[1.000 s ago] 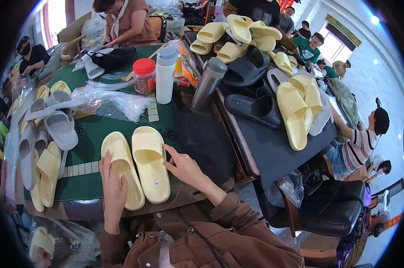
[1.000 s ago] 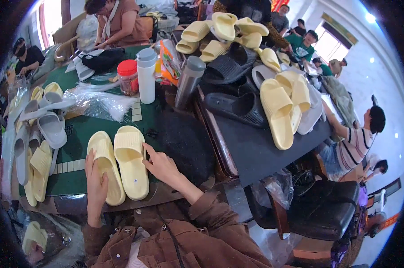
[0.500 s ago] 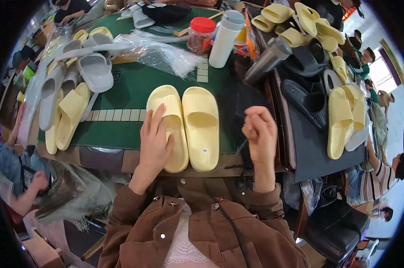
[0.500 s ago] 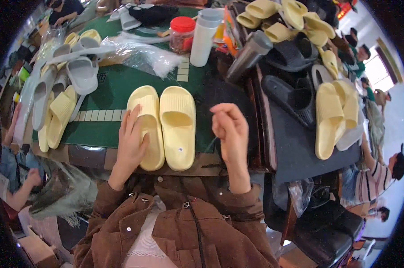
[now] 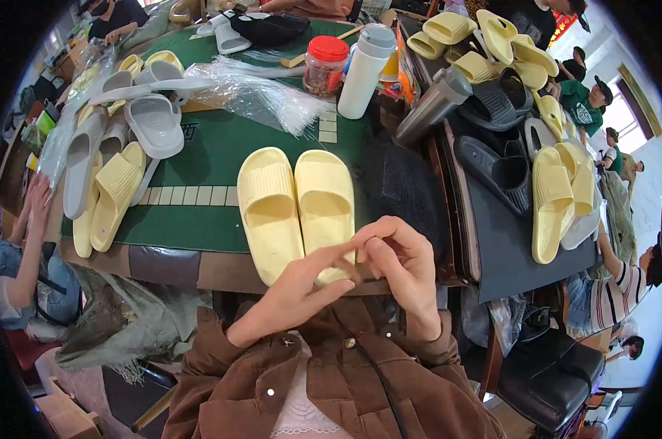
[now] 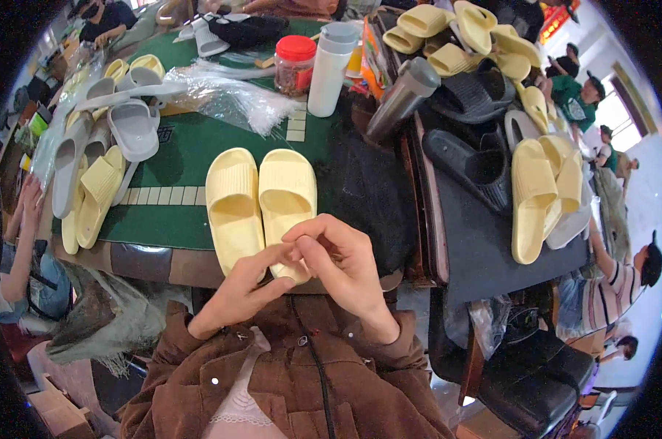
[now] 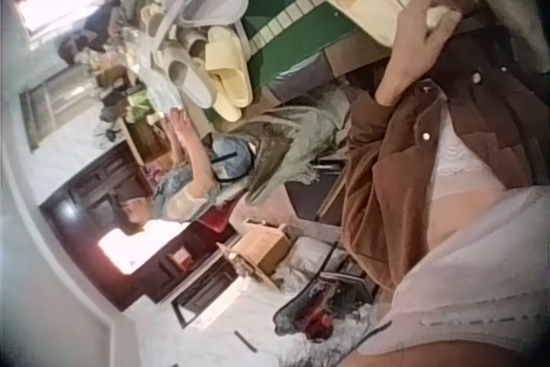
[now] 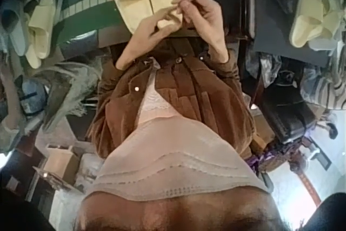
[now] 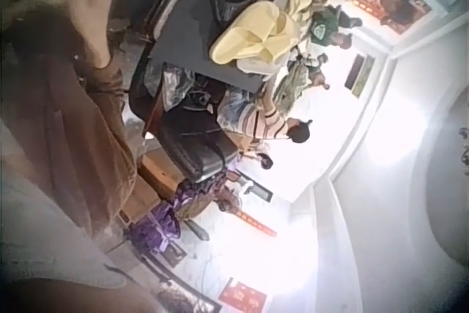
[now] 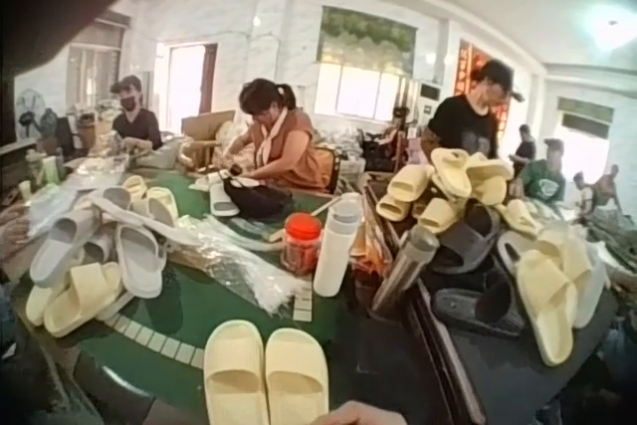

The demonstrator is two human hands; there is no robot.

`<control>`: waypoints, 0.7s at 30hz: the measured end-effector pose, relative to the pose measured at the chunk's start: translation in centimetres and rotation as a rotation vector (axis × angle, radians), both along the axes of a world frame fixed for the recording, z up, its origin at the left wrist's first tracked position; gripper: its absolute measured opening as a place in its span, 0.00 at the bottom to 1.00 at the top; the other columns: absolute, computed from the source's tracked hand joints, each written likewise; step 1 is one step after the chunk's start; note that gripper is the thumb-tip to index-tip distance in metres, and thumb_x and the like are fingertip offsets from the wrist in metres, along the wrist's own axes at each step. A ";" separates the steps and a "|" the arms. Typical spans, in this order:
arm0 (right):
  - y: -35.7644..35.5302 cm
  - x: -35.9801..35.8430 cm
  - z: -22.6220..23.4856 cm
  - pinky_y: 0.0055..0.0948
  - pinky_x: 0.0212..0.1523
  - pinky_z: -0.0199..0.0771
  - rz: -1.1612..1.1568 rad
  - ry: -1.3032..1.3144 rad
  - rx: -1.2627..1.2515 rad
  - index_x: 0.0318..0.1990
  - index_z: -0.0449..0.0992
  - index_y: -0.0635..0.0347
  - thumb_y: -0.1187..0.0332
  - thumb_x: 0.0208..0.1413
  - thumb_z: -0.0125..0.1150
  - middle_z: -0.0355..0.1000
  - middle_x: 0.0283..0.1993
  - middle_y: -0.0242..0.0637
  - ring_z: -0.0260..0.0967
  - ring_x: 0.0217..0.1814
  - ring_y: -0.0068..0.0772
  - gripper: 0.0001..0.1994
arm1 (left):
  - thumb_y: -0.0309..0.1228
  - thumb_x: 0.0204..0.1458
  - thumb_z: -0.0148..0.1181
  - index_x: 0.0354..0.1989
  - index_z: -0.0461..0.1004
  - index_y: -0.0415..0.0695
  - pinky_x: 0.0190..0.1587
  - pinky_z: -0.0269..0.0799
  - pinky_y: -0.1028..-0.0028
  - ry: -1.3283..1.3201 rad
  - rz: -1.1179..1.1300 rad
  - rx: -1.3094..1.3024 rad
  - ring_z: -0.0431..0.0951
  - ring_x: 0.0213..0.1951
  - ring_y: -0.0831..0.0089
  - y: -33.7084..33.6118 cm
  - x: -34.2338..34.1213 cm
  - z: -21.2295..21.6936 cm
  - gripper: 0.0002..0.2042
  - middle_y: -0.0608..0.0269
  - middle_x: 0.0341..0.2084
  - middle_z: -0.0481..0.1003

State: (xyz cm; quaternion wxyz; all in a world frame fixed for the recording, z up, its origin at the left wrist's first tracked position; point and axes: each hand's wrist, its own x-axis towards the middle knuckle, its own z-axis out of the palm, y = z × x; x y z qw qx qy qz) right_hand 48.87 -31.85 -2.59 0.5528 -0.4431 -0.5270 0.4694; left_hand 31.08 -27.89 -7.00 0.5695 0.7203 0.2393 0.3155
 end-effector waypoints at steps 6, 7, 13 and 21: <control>1.2 2.3 -1.1 0.12 0.24 0.48 -0.367 0.140 0.156 0.41 0.74 0.63 0.75 0.63 0.47 0.63 0.26 0.21 0.52 0.24 0.08 0.07 | 0.24 0.61 0.46 0.45 0.72 0.36 0.29 0.63 0.81 -0.021 -0.021 -0.312 0.65 0.24 0.82 0.4 -1.4 0.2 0.10 0.69 0.19 0.67; 1.5 3.1 -1.2 0.13 0.24 0.46 -0.411 0.226 0.195 0.40 0.74 0.64 0.75 0.63 0.47 0.62 0.25 0.21 0.51 0.24 0.09 0.07 | 0.22 0.61 0.44 0.42 0.73 0.35 0.29 0.63 0.81 -0.034 0.021 -0.263 0.65 0.23 0.83 0.7 -1.7 0.4 0.09 0.69 0.19 0.66; 2.6 5.0 -1.9 0.20 0.44 0.64 -0.622 -0.139 0.301 0.47 0.73 0.65 0.77 0.60 0.51 0.69 0.43 0.32 0.64 0.42 0.21 0.09 | 0.23 0.56 0.53 0.36 0.76 0.36 0.30 0.66 0.71 0.145 0.427 0.152 0.74 0.25 0.65 2.3 -2.9 0.9 0.06 0.56 0.25 0.75; 1.7 -0.9 -0.8 0.30 0.32 0.72 -0.256 -0.646 0.323 0.48 0.77 0.60 0.82 0.48 0.61 0.71 0.33 0.41 0.70 0.30 0.37 0.18 | 0.20 0.49 0.58 0.32 0.75 0.38 0.31 0.67 0.67 0.282 0.642 0.625 0.74 0.26 0.60 2.0 -3.2 1.5 0.03 0.56 0.25 0.76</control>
